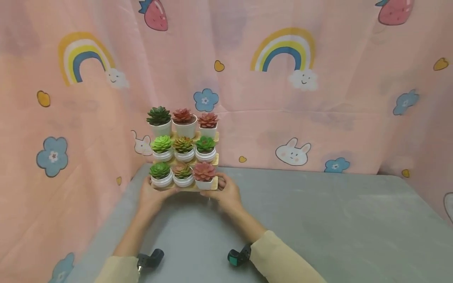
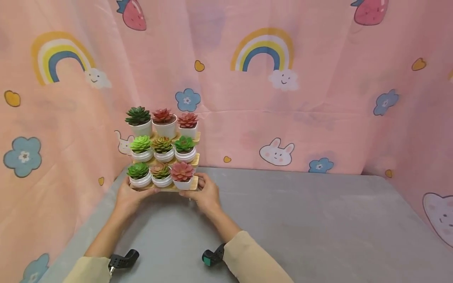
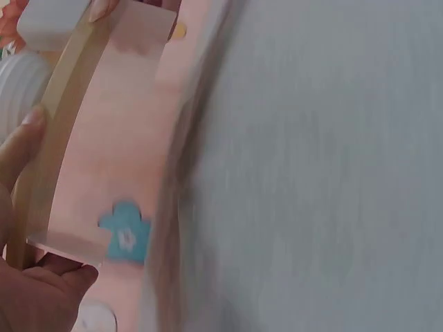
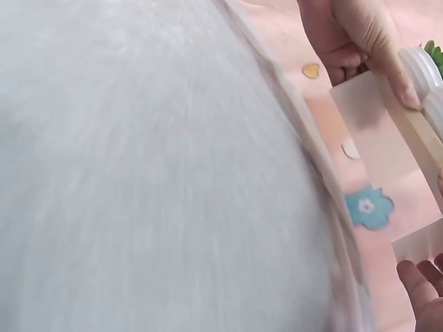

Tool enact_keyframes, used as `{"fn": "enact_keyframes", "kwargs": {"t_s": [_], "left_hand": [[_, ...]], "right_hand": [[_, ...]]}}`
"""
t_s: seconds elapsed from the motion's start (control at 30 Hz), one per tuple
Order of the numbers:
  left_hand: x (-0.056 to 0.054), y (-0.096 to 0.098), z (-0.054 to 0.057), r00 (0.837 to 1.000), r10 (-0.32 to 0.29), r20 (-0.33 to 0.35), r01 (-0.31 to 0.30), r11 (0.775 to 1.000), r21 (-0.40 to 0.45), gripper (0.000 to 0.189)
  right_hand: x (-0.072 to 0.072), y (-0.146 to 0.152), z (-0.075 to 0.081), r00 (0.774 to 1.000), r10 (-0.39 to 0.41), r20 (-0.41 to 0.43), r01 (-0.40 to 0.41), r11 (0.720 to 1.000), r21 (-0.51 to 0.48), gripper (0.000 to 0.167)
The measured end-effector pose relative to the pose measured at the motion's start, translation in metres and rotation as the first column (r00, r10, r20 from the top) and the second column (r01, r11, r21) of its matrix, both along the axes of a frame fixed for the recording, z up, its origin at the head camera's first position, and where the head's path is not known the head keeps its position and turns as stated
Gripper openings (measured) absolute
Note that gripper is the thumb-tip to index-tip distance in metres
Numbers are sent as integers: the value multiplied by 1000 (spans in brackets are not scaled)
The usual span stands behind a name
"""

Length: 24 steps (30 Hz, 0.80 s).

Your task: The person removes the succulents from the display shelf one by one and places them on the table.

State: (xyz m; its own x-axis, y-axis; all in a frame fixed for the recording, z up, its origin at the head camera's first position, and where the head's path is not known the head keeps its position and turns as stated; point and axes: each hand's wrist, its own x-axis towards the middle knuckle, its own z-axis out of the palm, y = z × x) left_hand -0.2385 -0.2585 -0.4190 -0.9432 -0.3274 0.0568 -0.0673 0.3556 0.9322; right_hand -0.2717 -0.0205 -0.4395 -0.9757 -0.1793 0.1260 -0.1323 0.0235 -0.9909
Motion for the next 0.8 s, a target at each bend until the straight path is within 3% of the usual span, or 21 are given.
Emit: {"fn": "enact_keyframes", "kwargs": {"t_s": [0.27, 0.53, 0.8], "left_hand": [[-3, 0, 5, 999, -22, -44, 23, 999, 40, 98], [-2, -3, 4, 997, -52, -48, 55, 997, 53, 96], [1, -17, -3, 992, -118, -50, 118, 993, 11, 92]], "right_hand": [[6, 0, 12, 999, -43, 4, 43, 999, 34, 68], [8, 1, 12, 999, -32, -3, 33, 994, 101, 70], [6, 3, 5, 999, -40, 30, 35, 989, 145, 75]]}}
